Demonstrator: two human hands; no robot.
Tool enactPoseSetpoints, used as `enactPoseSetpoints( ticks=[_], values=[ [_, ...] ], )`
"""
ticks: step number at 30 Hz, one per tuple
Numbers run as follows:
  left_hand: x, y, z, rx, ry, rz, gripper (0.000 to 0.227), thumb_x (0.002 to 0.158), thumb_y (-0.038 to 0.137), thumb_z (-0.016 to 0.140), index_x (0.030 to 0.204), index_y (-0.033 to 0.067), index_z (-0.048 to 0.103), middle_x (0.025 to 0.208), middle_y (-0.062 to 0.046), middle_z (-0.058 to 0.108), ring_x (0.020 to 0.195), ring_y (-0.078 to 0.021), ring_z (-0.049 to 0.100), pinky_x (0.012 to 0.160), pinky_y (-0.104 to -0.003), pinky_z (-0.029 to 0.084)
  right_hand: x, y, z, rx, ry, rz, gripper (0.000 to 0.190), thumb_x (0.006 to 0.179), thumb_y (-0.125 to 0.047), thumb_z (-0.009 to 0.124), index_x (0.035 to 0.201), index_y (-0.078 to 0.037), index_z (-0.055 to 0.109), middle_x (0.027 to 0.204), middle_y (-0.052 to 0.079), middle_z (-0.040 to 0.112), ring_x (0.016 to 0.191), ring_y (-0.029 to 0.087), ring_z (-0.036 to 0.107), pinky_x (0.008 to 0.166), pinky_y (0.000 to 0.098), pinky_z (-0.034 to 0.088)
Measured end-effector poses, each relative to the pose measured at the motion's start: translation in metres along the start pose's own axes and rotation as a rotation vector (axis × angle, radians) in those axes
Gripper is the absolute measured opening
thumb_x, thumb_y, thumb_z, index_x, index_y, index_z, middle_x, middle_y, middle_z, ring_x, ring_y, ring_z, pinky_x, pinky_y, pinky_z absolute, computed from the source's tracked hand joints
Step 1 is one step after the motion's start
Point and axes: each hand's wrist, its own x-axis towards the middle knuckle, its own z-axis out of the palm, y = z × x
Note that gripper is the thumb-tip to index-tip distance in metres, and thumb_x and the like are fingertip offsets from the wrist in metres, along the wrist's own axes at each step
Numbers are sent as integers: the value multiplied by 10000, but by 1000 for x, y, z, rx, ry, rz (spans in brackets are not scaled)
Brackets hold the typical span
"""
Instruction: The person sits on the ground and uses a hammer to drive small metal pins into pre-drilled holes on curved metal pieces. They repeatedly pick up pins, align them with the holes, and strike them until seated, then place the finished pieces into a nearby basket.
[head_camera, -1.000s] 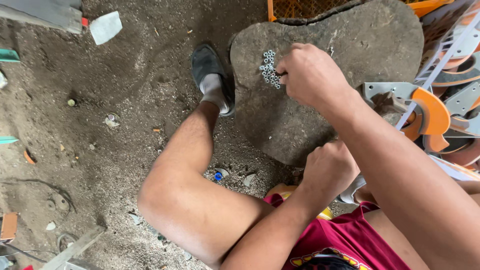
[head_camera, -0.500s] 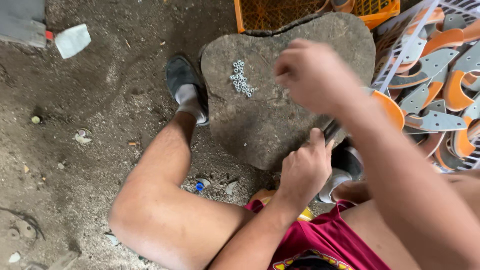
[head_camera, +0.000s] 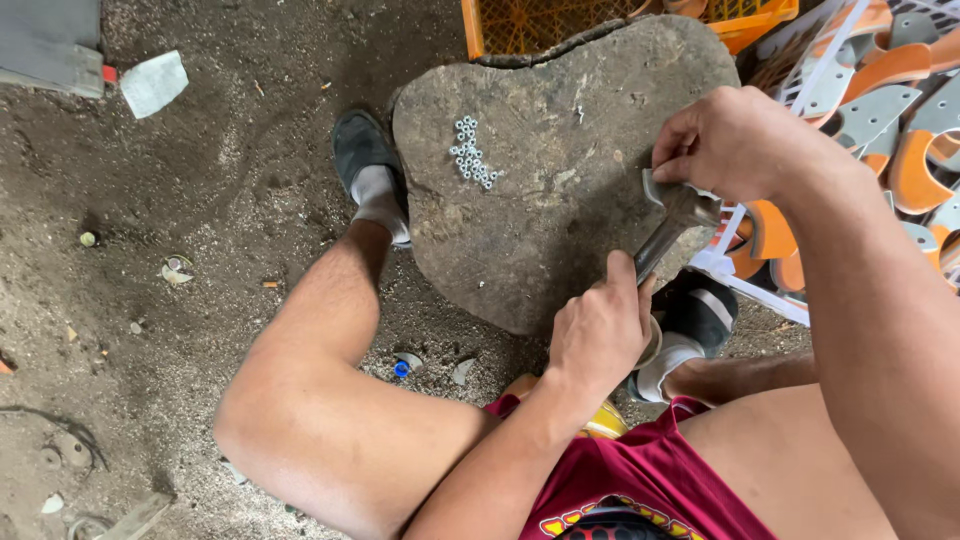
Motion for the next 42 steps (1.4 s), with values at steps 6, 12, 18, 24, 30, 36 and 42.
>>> enactPoseSetpoints(
  ticks=[6, 12, 18, 24, 30, 36, 42],
  values=[
    [0, -3, 2, 0, 11, 11, 283, 1055, 280, 515, 1064, 6, 442, 725, -256, 696, 644, -487, 700, 571, -586, 567, -2, -2, 2, 34, 21, -15, 207, 805, -192, 838, 1003, -135, 817, 853, 107, 780, 730, 268, 725, 712, 404, 573],
    [2, -4, 4, 18, 23, 19, 303, 1049, 287, 521, 1084, -4, 445, 717, -262, 695, 642, -487, 699, 577, -591, 562, -3, 8, -1, 41, 49, -26, 231, 810, -200, 834, 1029, -132, 814, 862, 116, 780, 734, 271, 714, 723, 407, 567],
    [0, -7, 9, 9, 25, 27, 331, 1065, 308, 509, 1129, -9, 442, 711, -265, 691, 629, -484, 693, 555, -585, 559, -55, 41, 8, 70, 402, 14, 302, 985, -298, 814, 1119, -35, 752, 954, 172, 745, 835, 262, 682, 752, 410, 543],
    [0, -7, 3, 26, 11, 57, 317, 1078, 337, 507, 1099, 25, 453, 670, -269, 675, 643, -502, 681, 581, -601, 543, -69, 50, 48, 505, 355, 169, 452, 906, -299, 834, 1160, 9, 622, 894, 152, 742, 748, 193, 672, 660, 369, 531],
    [-4, 14, -26, -90, 62, 109, 290, 1069, 305, 530, 1197, 47, 494, 650, -237, 672, 650, -483, 693, 537, -574, 526, -73, 57, 50, 806, 307, 266, 427, 840, -257, 848, 1091, 3, 621, 885, 95, 701, 651, 172, 642, 543, 365, 508],
    [-24, 34, -53, -261, 350, 477, 298, 1130, 280, 530, 1317, 58, 462, 878, -219, 686, 773, -426, 741, 644, -482, 593, -66, 67, 57, 663, 375, 248, 449, 806, -272, 889, 1069, 0, 645, 932, 86, 720, 714, 138, 653, 597, 324, 532],
    [17, 20, -34, 199, 84, 120, 245, 1101, 238, 603, 1165, 31, 487, 645, -210, 643, 636, -476, 679, 522, -566, 520, -64, 70, 60, 660, 403, 194, 464, 800, -298, 906, 1044, 10, 659, 940, 108, 724, 749, 136, 647, 628, 320, 534]
  ],
)
